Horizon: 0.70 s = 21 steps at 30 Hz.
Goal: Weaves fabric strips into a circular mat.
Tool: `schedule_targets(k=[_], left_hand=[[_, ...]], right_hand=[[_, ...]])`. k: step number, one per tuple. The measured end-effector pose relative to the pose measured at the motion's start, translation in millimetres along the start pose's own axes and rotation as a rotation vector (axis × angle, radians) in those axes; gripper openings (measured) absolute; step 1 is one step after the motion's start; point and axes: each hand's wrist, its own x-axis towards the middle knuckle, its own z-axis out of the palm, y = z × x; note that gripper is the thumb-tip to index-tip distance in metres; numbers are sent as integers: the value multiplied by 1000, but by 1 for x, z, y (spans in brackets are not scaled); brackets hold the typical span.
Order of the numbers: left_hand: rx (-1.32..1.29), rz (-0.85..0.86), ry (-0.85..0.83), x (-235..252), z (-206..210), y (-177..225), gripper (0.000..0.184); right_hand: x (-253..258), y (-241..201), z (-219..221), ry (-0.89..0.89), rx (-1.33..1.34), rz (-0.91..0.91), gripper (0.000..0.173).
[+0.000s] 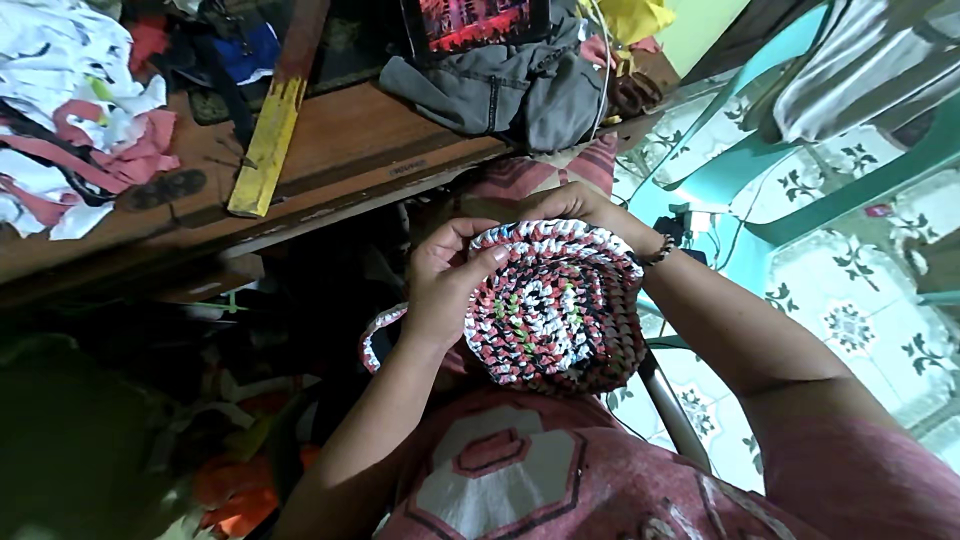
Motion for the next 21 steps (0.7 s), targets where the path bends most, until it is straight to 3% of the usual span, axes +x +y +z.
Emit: schedule_targets(k=[6, 21], left_hand=[[-61, -38, -55, 1, -3, 1, 22], [-107, -63, -71, 0, 1, 4, 21]], right_hand=[[4, 5, -3, -44, -83, -125, 20], [7, 1, -5, -92, -113, -162, 20]])
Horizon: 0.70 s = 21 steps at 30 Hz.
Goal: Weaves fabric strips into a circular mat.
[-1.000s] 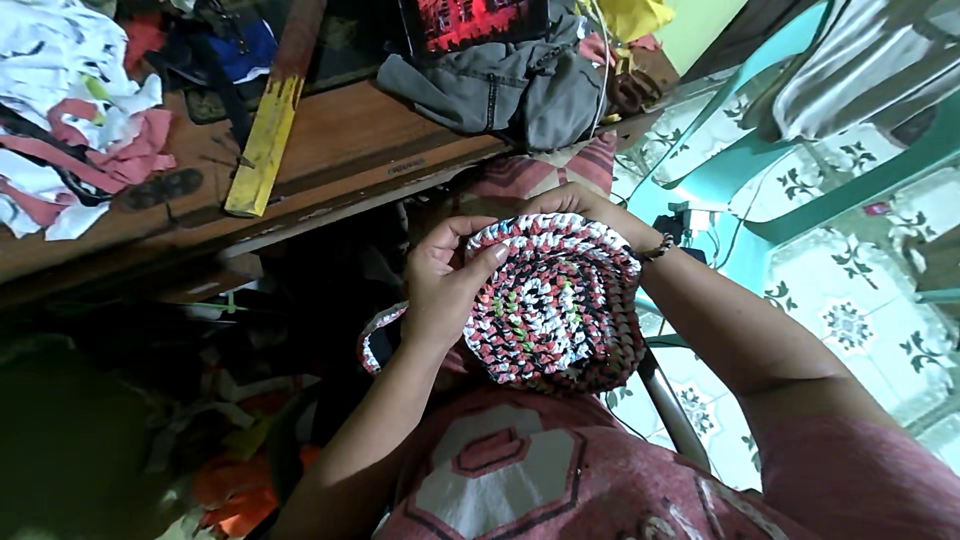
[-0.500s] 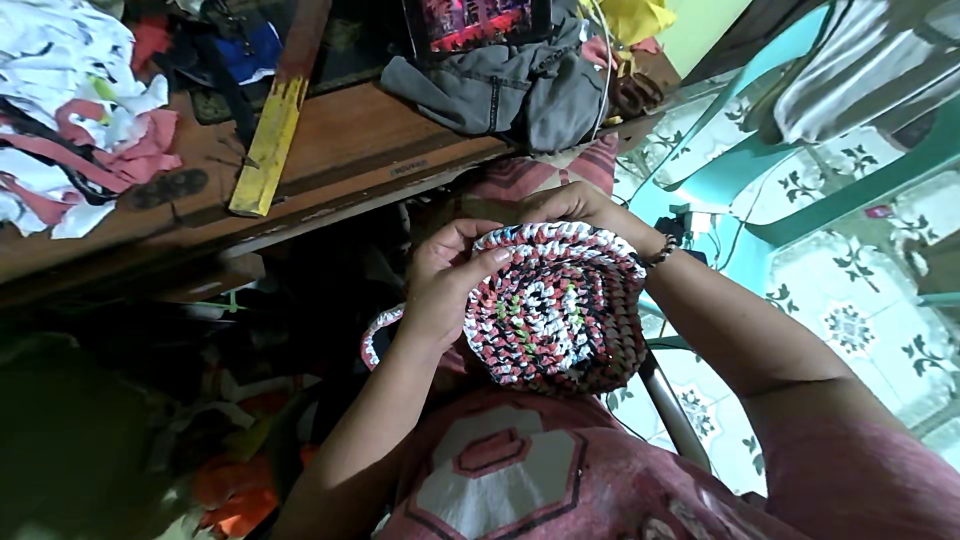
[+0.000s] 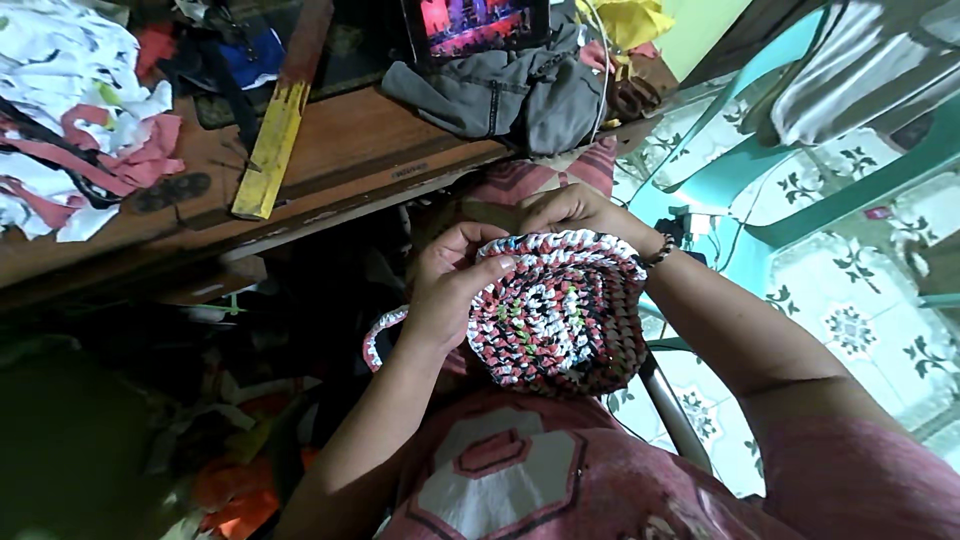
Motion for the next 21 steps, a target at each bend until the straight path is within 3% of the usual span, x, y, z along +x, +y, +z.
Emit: schedule_targets(k=[10, 14, 16, 21], left_hand=[[51, 69, 26, -3, 1, -1, 23], [220, 155, 25, -4, -2, -3, 25], [376, 282, 35, -8, -1, -6, 22], [747, 920, -8, -25, 1, -26, 3]], right_hand=[[4, -4, 2, 26, -19, 20, 18], [-1, -5, 4, 62, 30, 114, 16], [-5, -2, 1, 81, 4, 153, 18], [-23, -13, 8, 209, 45, 205, 19]])
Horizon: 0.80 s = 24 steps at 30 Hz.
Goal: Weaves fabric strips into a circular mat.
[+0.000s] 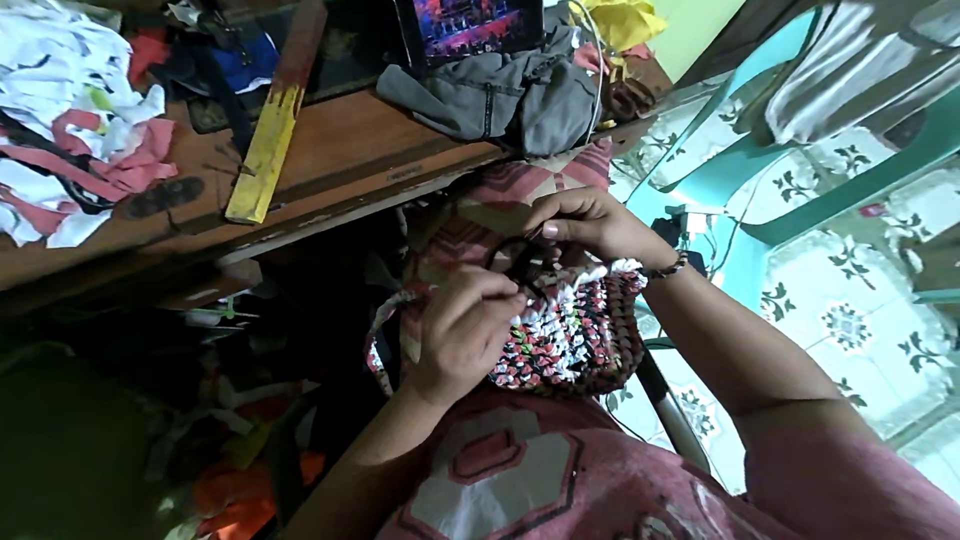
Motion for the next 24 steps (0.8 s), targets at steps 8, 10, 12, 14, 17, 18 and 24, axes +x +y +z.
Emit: schedule_targets(k=[8, 10, 12, 14, 17, 18, 24], left_hand=[[47, 217, -69, -15, 4, 14, 11], [49, 234, -83, -15, 5, 17, 11], [44, 235, -88, -15, 6, 20, 10], [34, 238, -89, -15, 6, 22, 9], [23, 228, -83, -15, 7, 21, 11], [26, 227, -77, -15, 7, 21, 12], [27, 226, -69, -16, 6, 22, 10]], right_hand=[[-23, -16, 0, 15, 23, -34, 18], [-25, -21, -4, -1, 15, -62, 19], [-24, -27, -7, -33, -8, -123, 19], [-21, -39, -5, -81, -47, -174, 21], [-17, -57, 5, -240, -19, -213, 24], [-16, -62, 11, -283, -9, -216, 25], [-17, -68, 17, -325, -60, -215, 21]])
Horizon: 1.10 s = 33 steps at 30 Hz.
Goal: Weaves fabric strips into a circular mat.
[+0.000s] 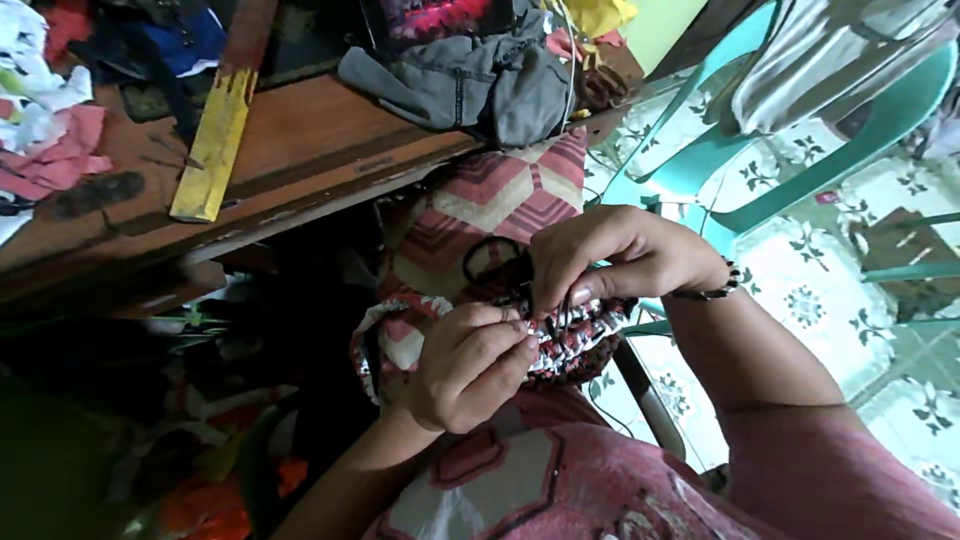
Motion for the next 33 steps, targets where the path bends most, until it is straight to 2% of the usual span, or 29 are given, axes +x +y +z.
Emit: schedule_targets(k=[5, 21, 27, 33], left_hand=[[-13, 1, 0, 1, -2, -1, 9], [-38, -27, 19, 1, -3, -2, 9], [-160, -151, 97, 7, -2, -2, 7], [-356, -319, 28, 24, -17, -9, 6]], right_hand=[[-2, -2, 0, 12, -126, 8, 18], [-1, -14, 5, 54, -427, -55, 23], [6, -19, 1, 13, -448, -65, 27], [12, -16, -5, 18, -386, -72, 24]])
